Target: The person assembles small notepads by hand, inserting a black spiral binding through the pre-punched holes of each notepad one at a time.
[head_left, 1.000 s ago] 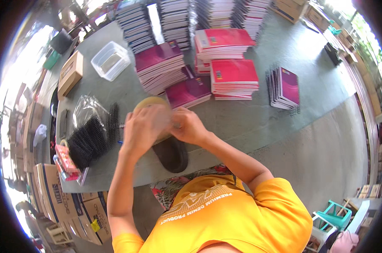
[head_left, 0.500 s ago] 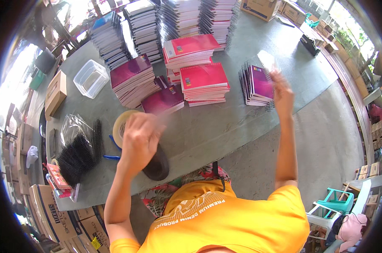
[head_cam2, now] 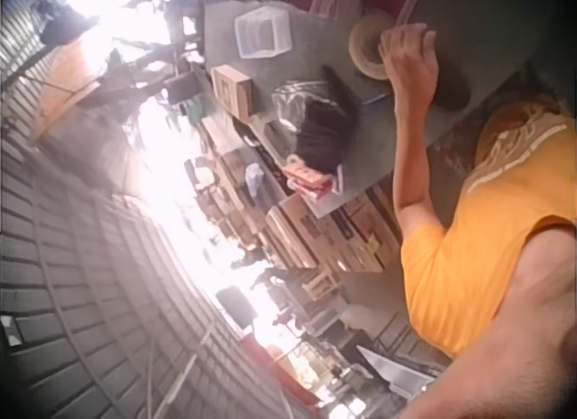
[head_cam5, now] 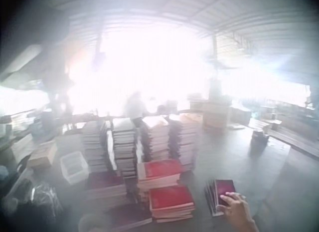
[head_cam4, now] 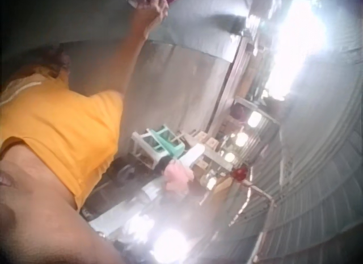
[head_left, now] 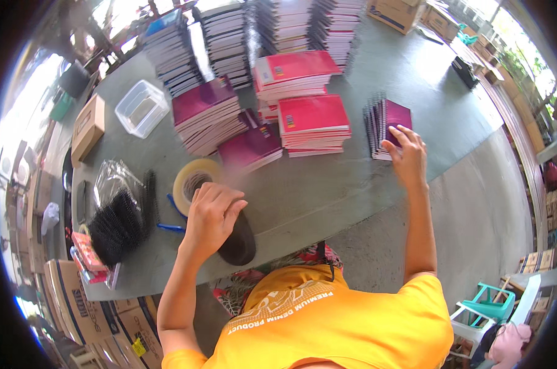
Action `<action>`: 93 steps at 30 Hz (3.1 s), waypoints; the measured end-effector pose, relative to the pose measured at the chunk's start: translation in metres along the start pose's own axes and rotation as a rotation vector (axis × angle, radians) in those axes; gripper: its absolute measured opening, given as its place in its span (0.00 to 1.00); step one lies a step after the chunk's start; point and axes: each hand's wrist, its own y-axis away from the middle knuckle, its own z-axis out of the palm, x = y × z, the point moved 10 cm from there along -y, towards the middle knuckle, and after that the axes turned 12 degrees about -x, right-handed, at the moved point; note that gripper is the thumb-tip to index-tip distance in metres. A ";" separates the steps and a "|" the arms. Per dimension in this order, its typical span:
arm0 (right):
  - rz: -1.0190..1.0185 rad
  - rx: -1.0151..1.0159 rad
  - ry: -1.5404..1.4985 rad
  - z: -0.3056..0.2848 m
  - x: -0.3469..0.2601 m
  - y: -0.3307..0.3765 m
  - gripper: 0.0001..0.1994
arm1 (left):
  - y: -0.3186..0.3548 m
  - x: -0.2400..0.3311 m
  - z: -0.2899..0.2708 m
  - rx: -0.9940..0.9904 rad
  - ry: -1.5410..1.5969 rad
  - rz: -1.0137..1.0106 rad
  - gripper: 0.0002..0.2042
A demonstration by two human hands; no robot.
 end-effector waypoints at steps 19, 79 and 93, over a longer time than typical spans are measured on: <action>-0.732 -0.244 -0.401 0.118 -0.302 -0.001 0.18 | 0.135 -0.161 -0.053 0.297 -0.065 -0.655 0.05; -0.862 -0.284 -0.817 0.045 -0.427 -0.002 0.08 | 0.111 -0.123 -0.059 0.210 0.219 -0.516 0.09; -0.938 -0.529 -0.670 0.055 -0.442 -0.002 0.11 | 0.097 -0.051 -0.010 0.221 -0.418 -0.421 0.15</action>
